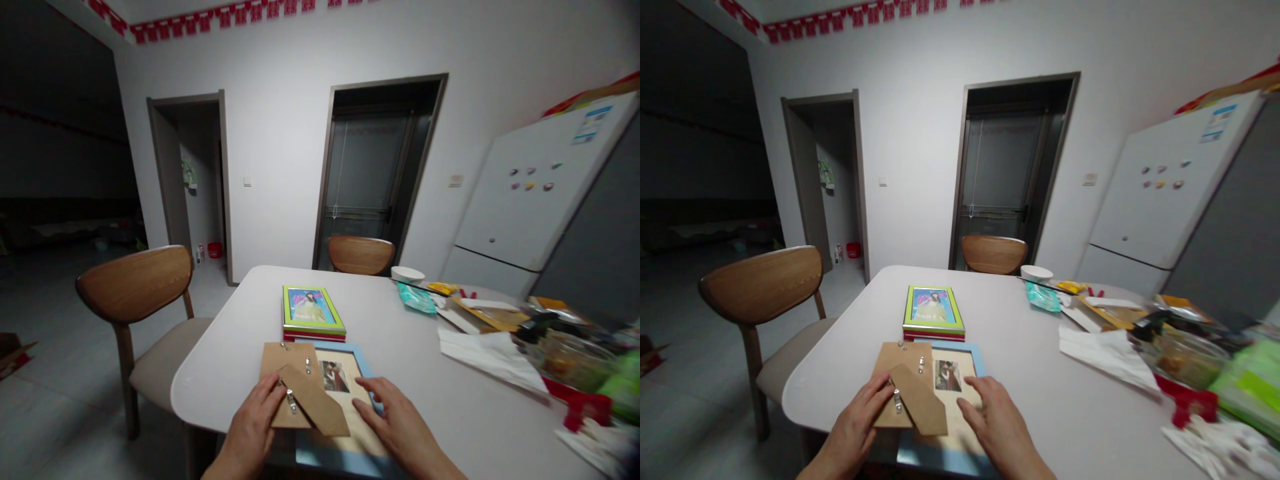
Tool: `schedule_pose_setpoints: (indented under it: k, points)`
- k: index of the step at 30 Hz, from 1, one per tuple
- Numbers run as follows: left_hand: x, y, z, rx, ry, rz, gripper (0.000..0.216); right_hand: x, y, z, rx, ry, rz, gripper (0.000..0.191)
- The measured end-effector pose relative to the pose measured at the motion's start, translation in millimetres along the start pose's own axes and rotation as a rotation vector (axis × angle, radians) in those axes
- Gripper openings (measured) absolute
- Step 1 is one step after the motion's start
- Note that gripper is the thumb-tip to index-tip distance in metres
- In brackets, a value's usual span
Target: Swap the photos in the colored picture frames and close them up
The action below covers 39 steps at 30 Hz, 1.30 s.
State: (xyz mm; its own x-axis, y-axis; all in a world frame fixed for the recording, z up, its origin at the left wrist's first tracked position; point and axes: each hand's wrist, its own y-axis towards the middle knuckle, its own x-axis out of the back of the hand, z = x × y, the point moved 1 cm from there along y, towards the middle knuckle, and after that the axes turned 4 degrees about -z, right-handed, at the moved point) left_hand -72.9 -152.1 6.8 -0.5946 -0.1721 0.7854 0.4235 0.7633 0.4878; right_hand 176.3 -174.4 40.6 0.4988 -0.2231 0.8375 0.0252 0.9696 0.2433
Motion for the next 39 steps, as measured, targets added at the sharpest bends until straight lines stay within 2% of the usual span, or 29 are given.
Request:
schedule_pose_setpoints:
  k: [3, 5, 12, 19, 21, 23, 25, 29, 32, 34, 36, 39]
  points:
    - [7, -16, 28, 0.078, 0.033, -0.008, 0.069, -7, 1, -22, -0.069, -0.111, 0.006, 0.042]
    - [11, -20, 38, 0.116, 0.058, 0.034, 0.067, -11, 2, -33, -0.111, -0.149, 0.006, 0.044]
    - [30, -12, 48, 0.264, 0.148, 0.231, 0.069, -18, 11, -48, -0.190, -0.231, 0.028, 0.051]
    - [51, -11, 62, 0.310, 0.053, 0.331, 0.062, -10, 14, -56, -0.234, -0.166, 0.008, 0.051]
    - [51, -10, 60, 0.326, 0.015, 0.303, 0.057, -7, 14, -57, -0.281, -0.086, -0.030, 0.053]
    - [48, -6, 50, 0.332, -0.044, 0.224, 0.049, -2, 14, -53, -0.349, 0.093, -0.070, 0.056]
    - [43, 0, 32, 0.315, -0.124, 0.142, 0.045, 4, 13, -40, -0.429, 0.373, -0.076, 0.060]
    - [30, 18, -23, 0.219, -0.245, 0.080, 0.049, 21, 8, 5, -0.532, 0.879, -0.042, 0.070]
    - [18, 33, -67, 0.068, -0.319, 0.099, 0.071, 29, 7, 36, -0.491, 1.020, -0.054, 0.073]
    - [9, 42, -87, 0.015, -0.337, 0.132, 0.080, 32, 7, 48, -0.452, 1.066, -0.063, 0.073]
    - [2, 47, -96, 0.033, -0.336, 0.168, 0.084, 32, 6, 53, -0.425, 1.105, -0.053, 0.073]
    - [-2, 50, -95, 0.084, -0.327, 0.215, 0.086, 31, 5, 52, -0.421, 1.130, -0.020, 0.072]
